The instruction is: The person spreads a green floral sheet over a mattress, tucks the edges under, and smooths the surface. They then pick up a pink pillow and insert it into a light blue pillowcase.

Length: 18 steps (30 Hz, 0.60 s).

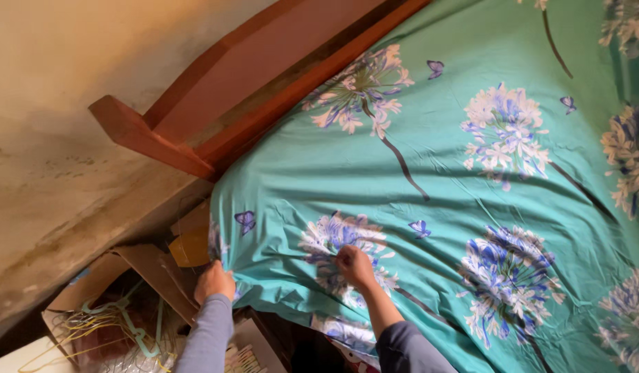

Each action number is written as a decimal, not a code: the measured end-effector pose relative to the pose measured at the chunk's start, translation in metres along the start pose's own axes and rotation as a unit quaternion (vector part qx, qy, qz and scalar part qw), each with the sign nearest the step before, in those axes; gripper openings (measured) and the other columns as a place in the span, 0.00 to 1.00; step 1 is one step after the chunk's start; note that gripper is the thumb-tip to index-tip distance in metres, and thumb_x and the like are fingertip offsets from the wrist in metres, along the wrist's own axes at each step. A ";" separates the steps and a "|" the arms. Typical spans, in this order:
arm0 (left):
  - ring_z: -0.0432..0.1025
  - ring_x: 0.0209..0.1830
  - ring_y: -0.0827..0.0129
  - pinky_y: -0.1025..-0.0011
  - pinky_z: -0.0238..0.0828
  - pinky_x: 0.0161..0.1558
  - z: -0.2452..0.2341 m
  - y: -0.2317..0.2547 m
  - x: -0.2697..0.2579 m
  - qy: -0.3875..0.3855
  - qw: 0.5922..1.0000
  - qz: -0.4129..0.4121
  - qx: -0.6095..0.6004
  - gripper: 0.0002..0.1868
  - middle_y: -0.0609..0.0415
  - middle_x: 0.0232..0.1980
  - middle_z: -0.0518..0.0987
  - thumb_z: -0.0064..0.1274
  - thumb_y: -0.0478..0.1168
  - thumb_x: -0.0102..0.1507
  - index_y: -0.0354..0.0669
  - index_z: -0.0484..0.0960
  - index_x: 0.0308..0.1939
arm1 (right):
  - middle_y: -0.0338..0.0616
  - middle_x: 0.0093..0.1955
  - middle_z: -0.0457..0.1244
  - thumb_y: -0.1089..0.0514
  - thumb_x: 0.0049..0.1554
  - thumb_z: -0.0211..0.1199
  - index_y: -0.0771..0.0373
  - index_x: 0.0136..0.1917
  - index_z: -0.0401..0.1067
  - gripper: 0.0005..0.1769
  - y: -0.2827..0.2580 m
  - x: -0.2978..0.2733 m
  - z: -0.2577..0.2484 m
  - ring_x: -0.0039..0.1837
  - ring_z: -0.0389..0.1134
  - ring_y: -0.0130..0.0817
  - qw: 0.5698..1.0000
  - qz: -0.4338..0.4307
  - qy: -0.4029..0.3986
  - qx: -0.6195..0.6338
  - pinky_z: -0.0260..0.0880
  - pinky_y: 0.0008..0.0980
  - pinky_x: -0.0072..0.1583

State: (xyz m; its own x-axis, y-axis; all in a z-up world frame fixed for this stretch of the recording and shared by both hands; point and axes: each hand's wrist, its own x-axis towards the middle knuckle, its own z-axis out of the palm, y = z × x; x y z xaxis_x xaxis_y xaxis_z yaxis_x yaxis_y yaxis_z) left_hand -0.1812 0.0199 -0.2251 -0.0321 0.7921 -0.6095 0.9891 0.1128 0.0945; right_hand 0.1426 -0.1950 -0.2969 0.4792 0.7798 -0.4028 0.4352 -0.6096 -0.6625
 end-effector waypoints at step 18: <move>0.63 0.68 0.58 0.49 0.49 0.73 0.160 0.123 -0.243 -0.118 0.863 0.426 0.244 0.41 0.56 0.62 0.74 0.65 0.51 0.55 0.60 0.67 0.72 | 0.43 0.80 0.48 0.28 0.37 0.80 0.40 0.78 0.51 0.63 0.129 -0.290 -0.124 0.81 0.47 0.47 0.924 0.347 -0.042 -0.156 0.44 0.69 0.75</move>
State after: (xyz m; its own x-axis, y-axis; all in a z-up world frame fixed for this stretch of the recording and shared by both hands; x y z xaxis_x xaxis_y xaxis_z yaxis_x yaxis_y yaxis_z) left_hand -0.0285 -0.2550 -0.1915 0.7104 0.3124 -0.6307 0.5836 -0.7623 0.2798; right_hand 0.1541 -0.5172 -0.1874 0.6702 0.1861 -0.7185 0.2501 -0.9681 -0.0174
